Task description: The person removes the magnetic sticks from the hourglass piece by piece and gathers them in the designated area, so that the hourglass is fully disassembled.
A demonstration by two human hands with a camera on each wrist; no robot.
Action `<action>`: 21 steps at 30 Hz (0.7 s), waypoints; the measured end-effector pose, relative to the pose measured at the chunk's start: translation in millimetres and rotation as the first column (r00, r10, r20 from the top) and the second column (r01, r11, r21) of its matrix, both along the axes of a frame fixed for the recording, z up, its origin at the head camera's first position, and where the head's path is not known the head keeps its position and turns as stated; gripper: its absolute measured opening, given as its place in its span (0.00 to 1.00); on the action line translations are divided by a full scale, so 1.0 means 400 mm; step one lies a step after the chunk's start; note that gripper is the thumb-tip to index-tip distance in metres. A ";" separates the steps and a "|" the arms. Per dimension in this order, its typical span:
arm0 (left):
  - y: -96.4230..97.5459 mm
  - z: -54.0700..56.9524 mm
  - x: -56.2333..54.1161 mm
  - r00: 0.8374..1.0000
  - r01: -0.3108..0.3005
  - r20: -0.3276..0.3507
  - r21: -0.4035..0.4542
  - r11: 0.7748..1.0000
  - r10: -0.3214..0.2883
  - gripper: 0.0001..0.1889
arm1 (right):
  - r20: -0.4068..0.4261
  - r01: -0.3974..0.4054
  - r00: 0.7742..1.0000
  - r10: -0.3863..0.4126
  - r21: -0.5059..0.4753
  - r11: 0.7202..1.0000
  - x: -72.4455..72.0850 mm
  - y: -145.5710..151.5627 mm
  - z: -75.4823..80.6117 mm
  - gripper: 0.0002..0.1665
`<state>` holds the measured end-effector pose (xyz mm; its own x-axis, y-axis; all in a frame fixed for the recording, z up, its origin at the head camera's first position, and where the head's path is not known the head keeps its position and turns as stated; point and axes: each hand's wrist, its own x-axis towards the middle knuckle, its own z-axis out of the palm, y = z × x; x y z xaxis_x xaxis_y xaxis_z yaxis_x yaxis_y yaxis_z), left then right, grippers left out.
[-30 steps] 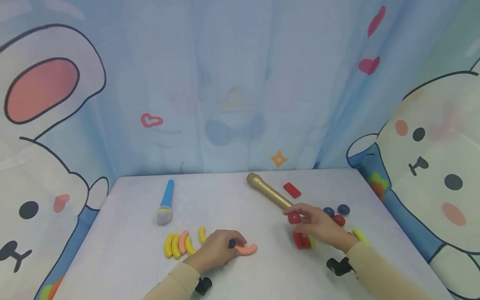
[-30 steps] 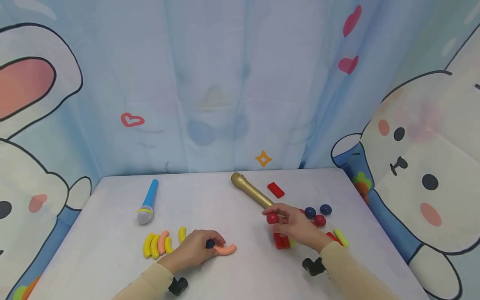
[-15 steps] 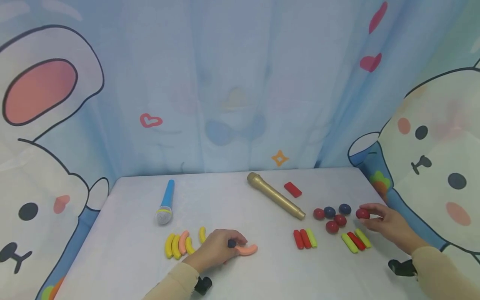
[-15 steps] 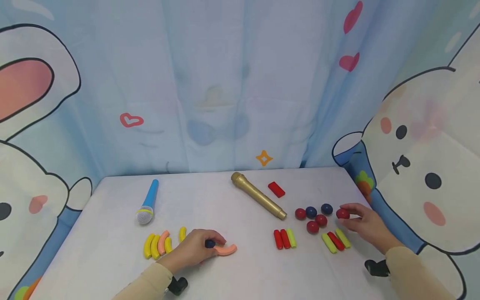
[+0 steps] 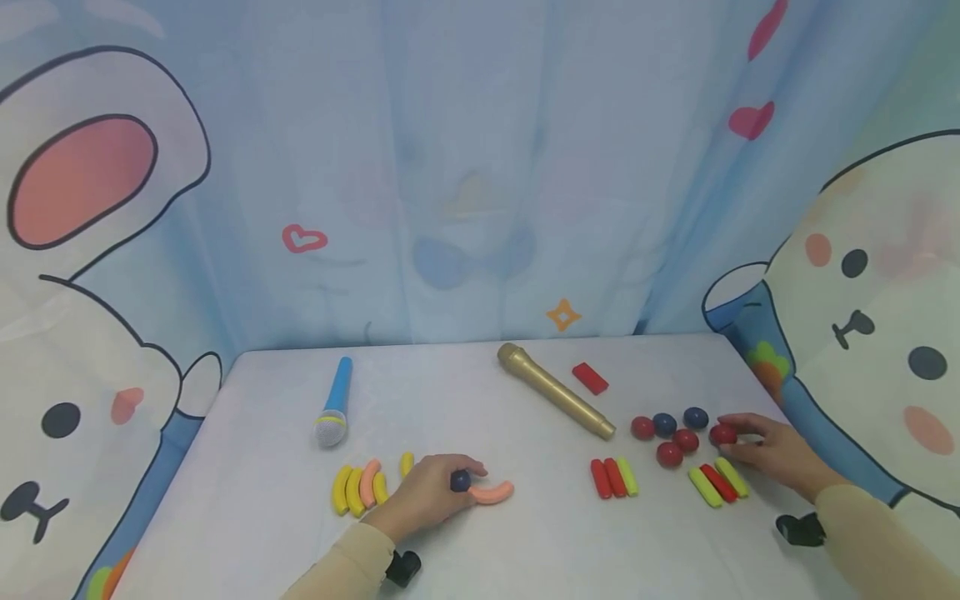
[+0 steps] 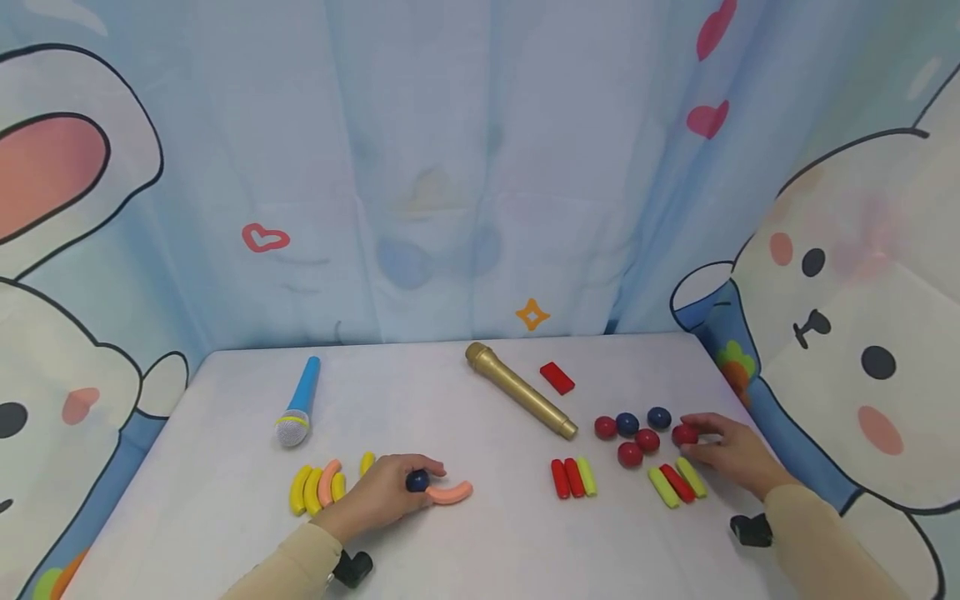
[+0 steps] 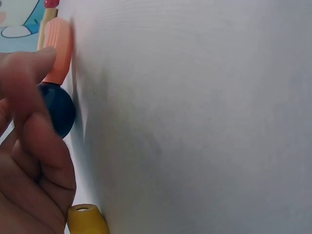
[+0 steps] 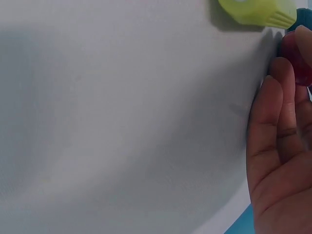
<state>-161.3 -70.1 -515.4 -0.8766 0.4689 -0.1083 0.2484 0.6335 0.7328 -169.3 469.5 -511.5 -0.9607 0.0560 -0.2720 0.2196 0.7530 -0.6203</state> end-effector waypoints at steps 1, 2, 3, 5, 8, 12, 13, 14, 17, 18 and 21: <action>0.000 -0.001 -0.001 1.000 0.001 0.007 0.001 1.000 -0.001 0.18 | -0.001 0.000 1.000 0.000 0.001 1.000 0.000 -0.003 0.001 0.45; 0.000 0.000 -0.002 1.000 0.002 0.006 -0.004 1.000 -0.002 0.18 | -0.002 -0.004 1.000 0.004 0.000 1.000 -0.001 -0.005 0.004 0.45; 0.000 0.001 -0.001 1.000 -0.001 0.019 -0.001 1.000 0.001 0.18 | -0.007 -0.007 1.000 0.007 0.003 1.000 -0.001 -0.007 0.004 0.45; 0.001 0.004 -0.002 1.000 -0.007 0.025 -0.012 1.000 0.007 0.17 | -0.018 -0.016 1.000 0.016 0.001 1.000 -0.001 -0.010 0.004 0.44; 0.001 0.007 -0.002 1.000 -0.014 0.013 -0.036 0.999 0.014 0.17 | -0.033 -0.032 0.999 0.032 0.001 0.999 0.001 -0.012 0.000 0.42; 0.002 0.007 -0.003 1.000 -0.010 -0.008 -0.040 0.999 0.009 0.18 | -0.036 -0.035 0.999 0.035 -0.001 0.999 0.004 -0.013 -0.001 0.42; 0.001 0.006 -0.003 1.000 -0.010 -0.012 -0.038 0.999 0.009 0.18 | -0.033 -0.032 0.999 0.032 -0.004 0.999 0.005 -0.014 0.000 0.42; 0.001 0.005 -0.003 1.000 -0.008 -0.016 -0.035 0.999 0.007 0.18 | -0.029 -0.029 0.999 0.029 -0.009 1.000 0.005 -0.014 0.001 0.43; 0.000 0.005 -0.003 1.000 -0.005 -0.017 -0.029 1.000 0.005 0.18 | -0.017 -0.021 1.000 0.021 -0.018 1.000 0.005 -0.015 0.001 0.44; 0.000 0.005 -0.003 1.000 -0.003 -0.019 -0.028 1.000 0.002 0.18 | -0.013 -0.017 1.000 0.017 -0.017 1.000 0.005 -0.016 0.001 0.44; -0.002 0.007 -0.004 1.000 0.000 -0.020 -0.029 1.000 -0.001 0.19 | -0.012 -0.018 1.000 0.018 -0.011 1.000 0.006 -0.016 0.002 0.44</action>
<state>-162.8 -70.8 -512.4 -0.8783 0.4666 -0.1044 0.2630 0.6539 0.7094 -166.9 463.2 -510.9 -0.9646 0.0359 -0.2614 0.1989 0.7498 -0.6311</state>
